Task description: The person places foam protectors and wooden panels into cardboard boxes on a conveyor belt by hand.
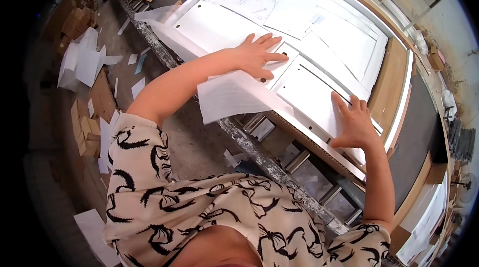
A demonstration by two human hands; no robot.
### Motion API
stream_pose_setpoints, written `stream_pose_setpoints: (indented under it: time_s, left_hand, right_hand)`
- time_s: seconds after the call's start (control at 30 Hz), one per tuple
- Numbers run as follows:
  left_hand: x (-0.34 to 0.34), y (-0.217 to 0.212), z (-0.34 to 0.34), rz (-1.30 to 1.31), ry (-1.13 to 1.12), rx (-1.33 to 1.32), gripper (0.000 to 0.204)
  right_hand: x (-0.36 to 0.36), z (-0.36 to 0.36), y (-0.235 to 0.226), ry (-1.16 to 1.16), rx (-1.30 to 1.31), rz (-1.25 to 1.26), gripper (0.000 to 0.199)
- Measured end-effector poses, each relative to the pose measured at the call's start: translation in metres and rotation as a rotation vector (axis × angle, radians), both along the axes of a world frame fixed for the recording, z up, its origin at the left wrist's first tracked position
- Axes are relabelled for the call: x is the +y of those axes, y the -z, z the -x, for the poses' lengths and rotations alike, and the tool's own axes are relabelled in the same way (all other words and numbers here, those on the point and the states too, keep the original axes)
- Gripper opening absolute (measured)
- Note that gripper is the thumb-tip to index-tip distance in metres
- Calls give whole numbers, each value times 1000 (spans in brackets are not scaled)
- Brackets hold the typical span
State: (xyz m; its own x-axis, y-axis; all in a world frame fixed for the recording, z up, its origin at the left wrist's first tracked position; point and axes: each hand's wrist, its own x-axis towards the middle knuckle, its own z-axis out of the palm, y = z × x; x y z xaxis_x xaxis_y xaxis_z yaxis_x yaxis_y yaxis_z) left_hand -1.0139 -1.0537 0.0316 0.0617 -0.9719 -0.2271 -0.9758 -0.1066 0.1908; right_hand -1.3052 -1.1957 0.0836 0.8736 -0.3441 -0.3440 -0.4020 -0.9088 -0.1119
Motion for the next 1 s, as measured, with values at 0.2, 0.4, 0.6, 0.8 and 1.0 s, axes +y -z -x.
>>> stream_pose_setpoints:
  time_s: [0.2,0.4,0.6,0.8,1.0]
  left_hand:
    - [-11,7,-12,0,-182,28,71]
    - [3,4,-17,-63,-151,-16,63]
    - [6,8,-25,-31,-147,-21,58]
    - [33,-12,-42,337,-244,316,72]
    - [239,-33,25,1285,-642,630,42]
  right_hand:
    - [8,-31,15,-38,-57,-12,106]
    - [18,-38,29,9,-3,17,106]
    - [-7,-38,29,10,-81,-278,96]
    - [-4,-67,111,-6,-388,180,72]
    - [-39,-83,92,53,-113,218,77]
